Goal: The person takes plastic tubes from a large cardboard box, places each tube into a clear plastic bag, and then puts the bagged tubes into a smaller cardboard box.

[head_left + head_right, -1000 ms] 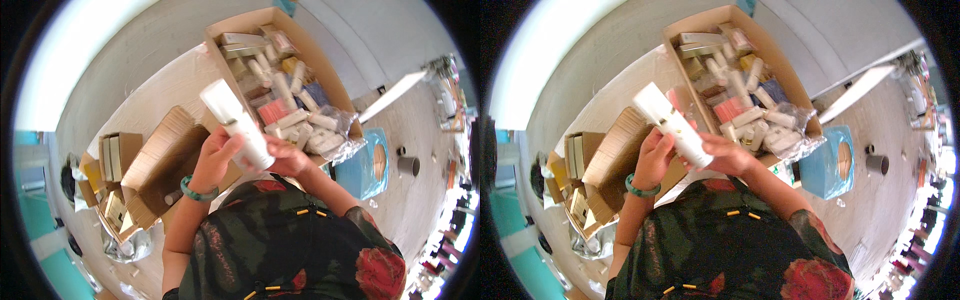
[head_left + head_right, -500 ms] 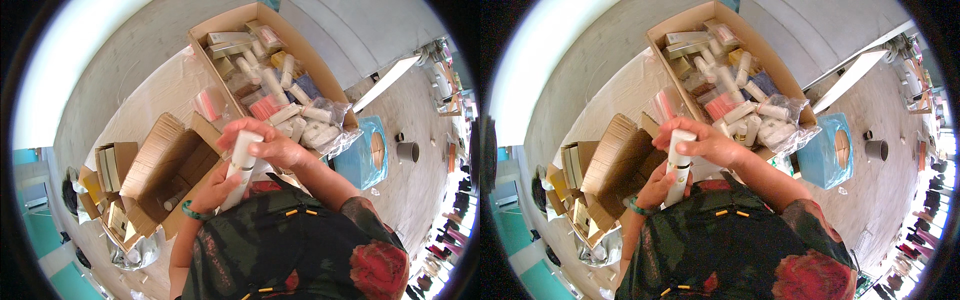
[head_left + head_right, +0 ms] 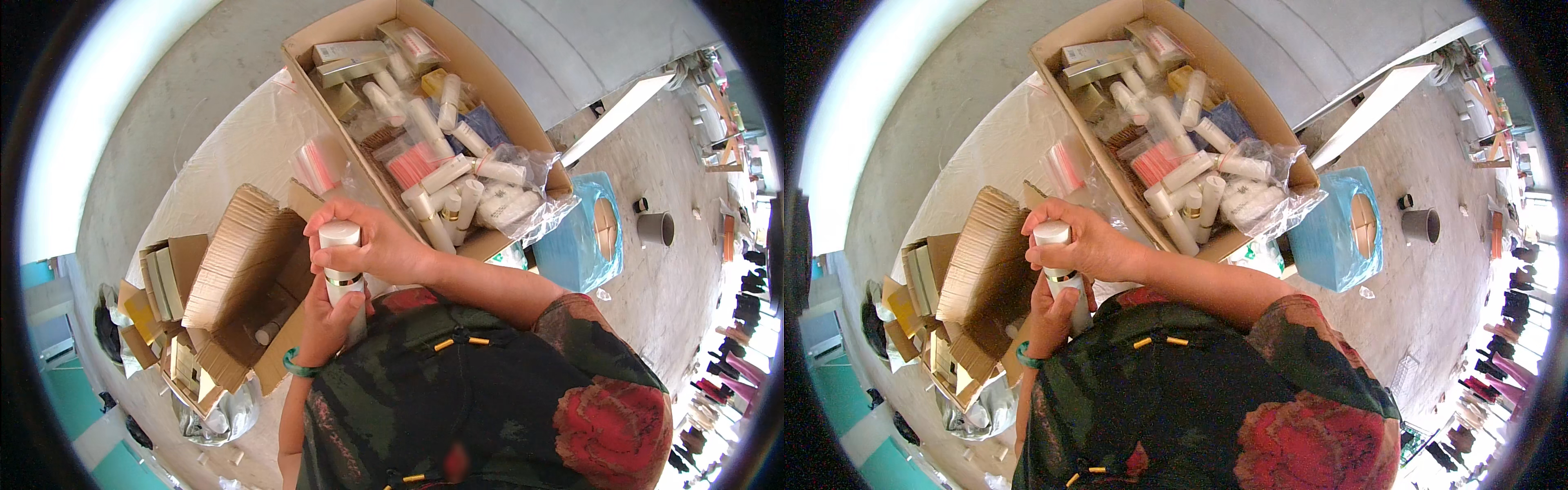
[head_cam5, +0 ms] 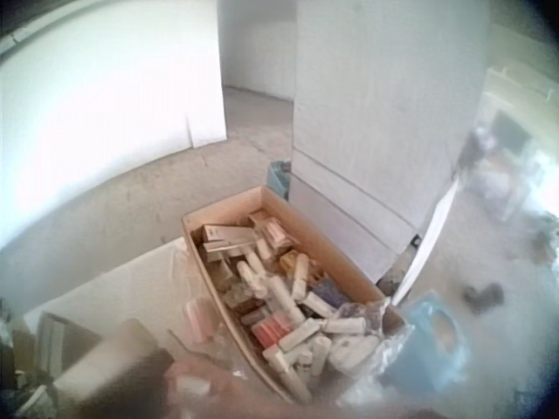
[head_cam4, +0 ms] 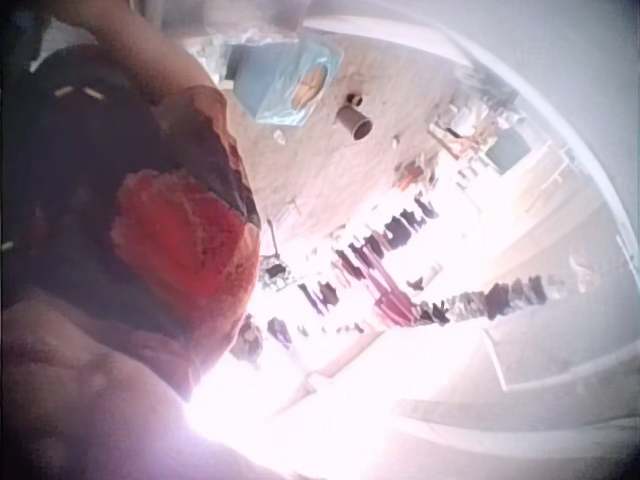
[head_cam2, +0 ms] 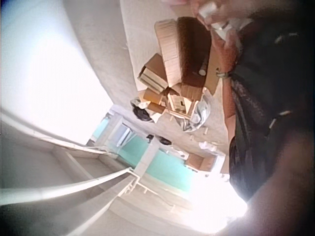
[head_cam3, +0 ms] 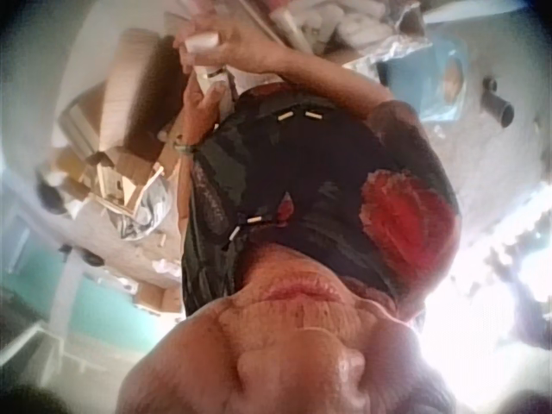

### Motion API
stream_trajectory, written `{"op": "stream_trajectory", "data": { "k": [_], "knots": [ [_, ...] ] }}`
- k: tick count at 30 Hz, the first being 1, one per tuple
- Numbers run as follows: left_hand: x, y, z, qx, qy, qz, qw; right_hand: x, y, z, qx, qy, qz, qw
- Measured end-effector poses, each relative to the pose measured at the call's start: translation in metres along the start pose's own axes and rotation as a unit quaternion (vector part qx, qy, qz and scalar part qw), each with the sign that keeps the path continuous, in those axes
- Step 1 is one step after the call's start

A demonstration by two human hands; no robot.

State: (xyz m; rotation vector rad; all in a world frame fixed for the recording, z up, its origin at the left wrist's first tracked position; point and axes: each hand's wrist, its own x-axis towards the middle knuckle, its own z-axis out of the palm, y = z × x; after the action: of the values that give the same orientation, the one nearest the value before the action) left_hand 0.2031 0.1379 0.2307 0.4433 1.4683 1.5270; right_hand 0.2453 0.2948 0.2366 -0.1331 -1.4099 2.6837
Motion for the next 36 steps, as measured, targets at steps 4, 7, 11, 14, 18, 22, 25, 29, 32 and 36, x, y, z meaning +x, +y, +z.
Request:
{"op": "stream_trajectory", "data": {
  "k": [4,7,11,14,18,22,25,29,32,36],
  "knots": [
    [0.001,-0.001,-0.003,-0.011,-0.01,-0.005,1.0,-0.001,-0.001,-0.008,-0.042,-0.032,-0.009,0.999],
    [0.0,0.005,-0.01,-0.059,0.038,0.0,0.998,0.004,-0.004,-0.036,-0.064,-0.042,-0.047,0.996],
    [0.002,0.023,-0.021,-0.086,0.094,0.089,0.988,0.004,-0.042,-0.126,-0.389,0.11,0.011,0.915],
    [-0.003,0.022,-0.029,-0.071,0.105,0.096,0.987,-0.032,-0.052,-0.218,-0.779,0.219,0.122,0.575],
    [-0.003,0.017,-0.029,-0.079,0.1,0.081,0.989,-0.088,-0.033,-0.297,-0.785,0.262,0.26,0.497],
    [-0.002,0.014,-0.026,-0.042,0.108,0.076,0.99,-0.104,-0.024,-0.295,-0.736,0.283,0.354,0.503],
    [0.002,0.018,-0.027,-0.011,0.1,0.093,0.991,-0.112,-0.024,-0.312,-0.722,0.333,0.257,0.55],
    [0.004,0.027,-0.032,-0.044,0.112,0.103,0.987,-0.105,-0.067,-0.274,-0.65,0.393,0.124,0.638],
    [0.006,0.025,-0.037,-0.062,0.11,0.125,0.984,-0.093,-0.104,-0.232,-0.595,0.415,0.031,0.688],
    [0.008,0.026,-0.036,-0.116,0.101,0.124,0.98,-0.077,-0.129,-0.171,-0.45,0.387,-0.068,0.802]
  ]
}}
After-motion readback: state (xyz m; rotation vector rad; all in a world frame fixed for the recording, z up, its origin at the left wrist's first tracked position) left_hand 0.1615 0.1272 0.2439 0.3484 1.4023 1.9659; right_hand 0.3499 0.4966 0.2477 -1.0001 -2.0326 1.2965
